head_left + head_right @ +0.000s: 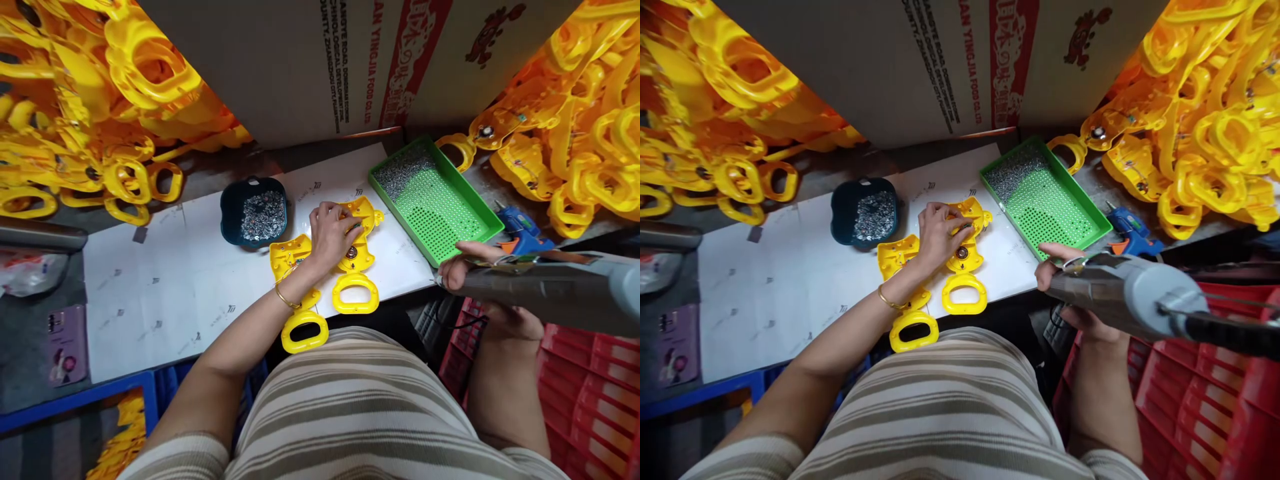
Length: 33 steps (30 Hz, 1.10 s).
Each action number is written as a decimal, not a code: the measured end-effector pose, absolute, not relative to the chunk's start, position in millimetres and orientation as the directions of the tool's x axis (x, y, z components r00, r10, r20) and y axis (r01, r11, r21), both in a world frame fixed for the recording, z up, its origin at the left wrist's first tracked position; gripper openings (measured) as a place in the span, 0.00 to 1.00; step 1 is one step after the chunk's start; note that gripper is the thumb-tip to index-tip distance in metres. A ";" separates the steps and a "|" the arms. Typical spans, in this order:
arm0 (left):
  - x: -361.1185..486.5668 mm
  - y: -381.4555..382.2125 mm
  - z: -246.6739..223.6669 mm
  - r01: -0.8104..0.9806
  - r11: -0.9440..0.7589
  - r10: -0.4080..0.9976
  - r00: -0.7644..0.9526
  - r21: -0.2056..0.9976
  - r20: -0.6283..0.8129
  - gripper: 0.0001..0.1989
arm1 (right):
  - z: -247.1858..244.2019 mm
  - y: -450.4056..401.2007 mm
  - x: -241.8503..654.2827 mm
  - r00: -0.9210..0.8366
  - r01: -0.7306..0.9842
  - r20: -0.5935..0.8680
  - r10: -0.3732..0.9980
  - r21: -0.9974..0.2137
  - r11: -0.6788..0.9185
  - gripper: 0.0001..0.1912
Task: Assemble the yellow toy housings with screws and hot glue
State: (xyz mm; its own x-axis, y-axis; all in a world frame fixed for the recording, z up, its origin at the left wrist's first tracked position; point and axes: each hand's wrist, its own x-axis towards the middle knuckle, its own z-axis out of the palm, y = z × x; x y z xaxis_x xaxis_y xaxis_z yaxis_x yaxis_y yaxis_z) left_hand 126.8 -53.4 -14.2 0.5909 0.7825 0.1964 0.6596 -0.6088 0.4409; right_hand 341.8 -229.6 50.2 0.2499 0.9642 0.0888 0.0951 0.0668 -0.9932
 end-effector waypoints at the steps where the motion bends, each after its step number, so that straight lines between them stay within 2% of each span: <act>1: 126.8 -53.1 -13.6 0.660 -0.609 0.782 0.593 0.439 0.193 0.09 | 55.1 -226.3 336.6 0.313 0.108 0.121 0.942 -0.990 0.091 0.34; 4: 127.4 -52.3 -11.9 0.671 -0.600 0.788 0.592 0.436 0.172 0.10 | 64.9 -210.0 325.2 0.450 0.082 0.252 0.857 -0.967 0.241 0.26; 6: 128.1 -51.9 -11.3 0.678 -0.591 0.793 0.588 0.437 0.160 0.10 | 67.8 -196.5 321.1 0.532 0.077 0.284 0.798 -0.955 0.288 0.20; 12: 128.8 -49.2 -13.7 0.648 -0.622 0.770 0.608 0.438 0.193 0.09 | 70.0 -157.7 318.9 0.723 0.146 0.306 0.620 -0.944 0.296 0.16; 16: 128.7 -46.6 -15.4 0.633 -0.645 0.752 0.626 0.427 0.207 0.09 | 61.1 -133.0 326.8 0.714 0.189 0.331 0.617 -0.940 0.284 0.19; 22: 128.2 -46.6 -14.8 0.630 -0.639 0.754 0.626 0.441 0.200 0.09 | 40.6 -107.4 333.3 0.716 0.243 0.233 0.658 -0.967 0.078 0.28; 33: 128.1 -47.6 -17.6 0.615 -0.658 0.741 0.630 0.435 0.231 0.10 | 16.9 -94.5 338.0 0.630 0.399 0.265 0.730 -0.917 -0.012 0.39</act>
